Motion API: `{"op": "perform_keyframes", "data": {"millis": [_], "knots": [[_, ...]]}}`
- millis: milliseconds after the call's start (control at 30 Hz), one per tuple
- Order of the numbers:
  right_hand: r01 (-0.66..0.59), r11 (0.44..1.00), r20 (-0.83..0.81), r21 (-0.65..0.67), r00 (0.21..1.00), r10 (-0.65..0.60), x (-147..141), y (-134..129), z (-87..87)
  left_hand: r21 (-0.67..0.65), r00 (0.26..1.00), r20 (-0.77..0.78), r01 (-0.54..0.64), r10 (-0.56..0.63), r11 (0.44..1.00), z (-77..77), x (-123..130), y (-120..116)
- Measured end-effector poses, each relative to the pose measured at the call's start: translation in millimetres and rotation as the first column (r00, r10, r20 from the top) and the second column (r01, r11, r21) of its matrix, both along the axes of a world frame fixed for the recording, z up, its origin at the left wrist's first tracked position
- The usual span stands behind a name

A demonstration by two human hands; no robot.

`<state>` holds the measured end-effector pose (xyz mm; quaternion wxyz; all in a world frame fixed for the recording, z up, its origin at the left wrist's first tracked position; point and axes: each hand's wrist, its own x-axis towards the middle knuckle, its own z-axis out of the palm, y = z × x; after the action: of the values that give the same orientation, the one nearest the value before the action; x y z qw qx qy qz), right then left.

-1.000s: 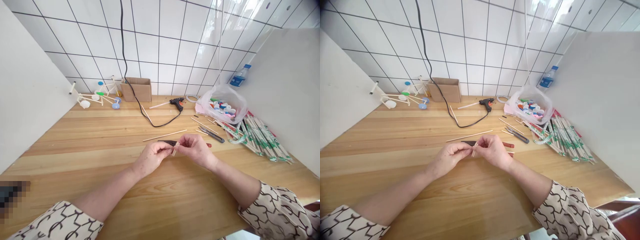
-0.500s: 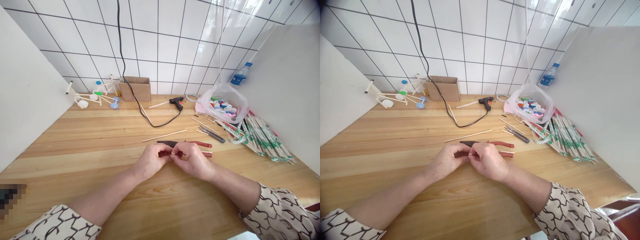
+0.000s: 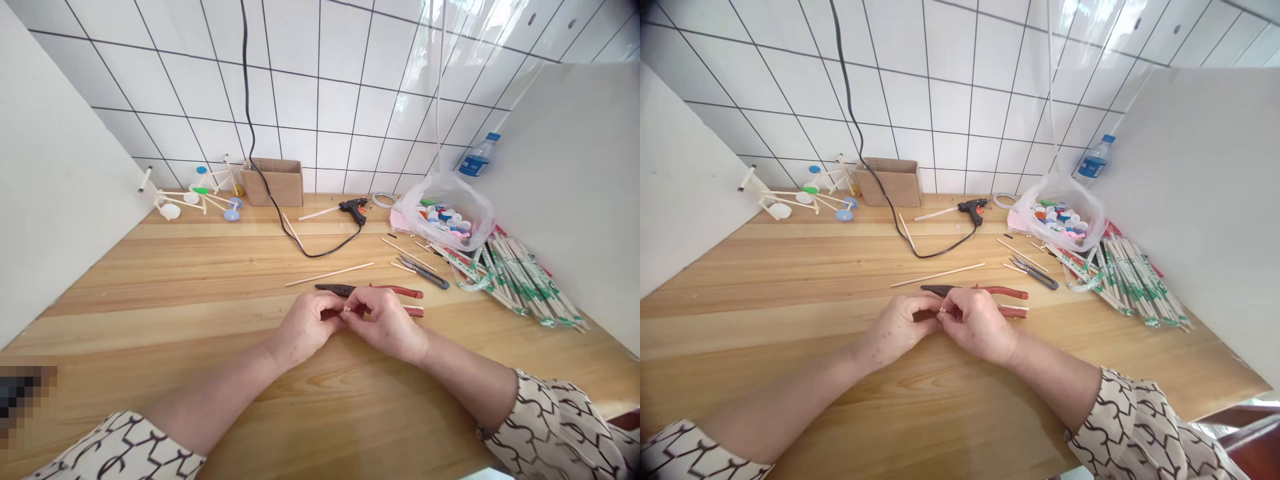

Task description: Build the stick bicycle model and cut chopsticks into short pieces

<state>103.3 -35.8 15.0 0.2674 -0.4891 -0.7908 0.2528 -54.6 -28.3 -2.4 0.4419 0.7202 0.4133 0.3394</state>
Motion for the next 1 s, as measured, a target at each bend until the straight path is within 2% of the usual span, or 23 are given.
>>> {"op": "perform_keyframes", "data": {"millis": [133, 267, 433, 667, 767, 867, 933, 1000], "knots": [[0.056, 0.993, -0.075, -0.1, 0.995, -0.064, -0.1, 1.3, 4.2, -0.014, 0.999, 0.033, -0.025, 0.025, 1.0, 2.9, 1.4, -2.3], [0.111, 0.968, -0.214, -0.226, 0.963, -0.161, 1.4, 3.6, 8.8, -0.082, 0.987, 0.135, -0.074, 0.085, 0.994, 12.7, 4.4, -7.6], [0.073, 0.941, -0.425, -0.331, 0.879, -0.218, 1.8, 3.8, 11.7, -0.201, 0.959, 0.234, -0.112, 0.159, 0.973, 19.9, 9.6, -14.7], [-0.026, 0.912, -0.564, -0.409, 0.793, -0.23, -1.3, -0.7, 11.8, -0.227, 0.962, 0.194, -0.149, 0.194, 0.962, 19.2, 9.2, -16.2], [-0.023, 0.912, -0.547, -0.41, 0.806, -0.225, -4.1, -3.3, 15.1, -0.279, 0.962, 0.205, -0.119, 0.18, 0.953, 19.5, 7.3, -16.0], [-0.034, 0.924, -0.458, -0.38, 0.875, -0.157, -3.2, -4.0, 23.4, -0.358, 0.948, 0.27, -0.06, 0.165, 0.932, 18.9, 5.7, -14.4], [-0.028, 0.952, -0.32, -0.305, 0.945, -0.074, 3.0, -2.1, 30.3, -0.412, 0.923, 0.343, -0.019, 0.174, 0.911, 17.5, 4.3, -12.0], [0.002, 0.989, -0.096, -0.15, 0.995, -0.017, 15.0, 2.0, 35.1, -0.464, 0.895, 0.4, 0.013, 0.197, 0.886, 15.6, 2.1, -8.5]]}}
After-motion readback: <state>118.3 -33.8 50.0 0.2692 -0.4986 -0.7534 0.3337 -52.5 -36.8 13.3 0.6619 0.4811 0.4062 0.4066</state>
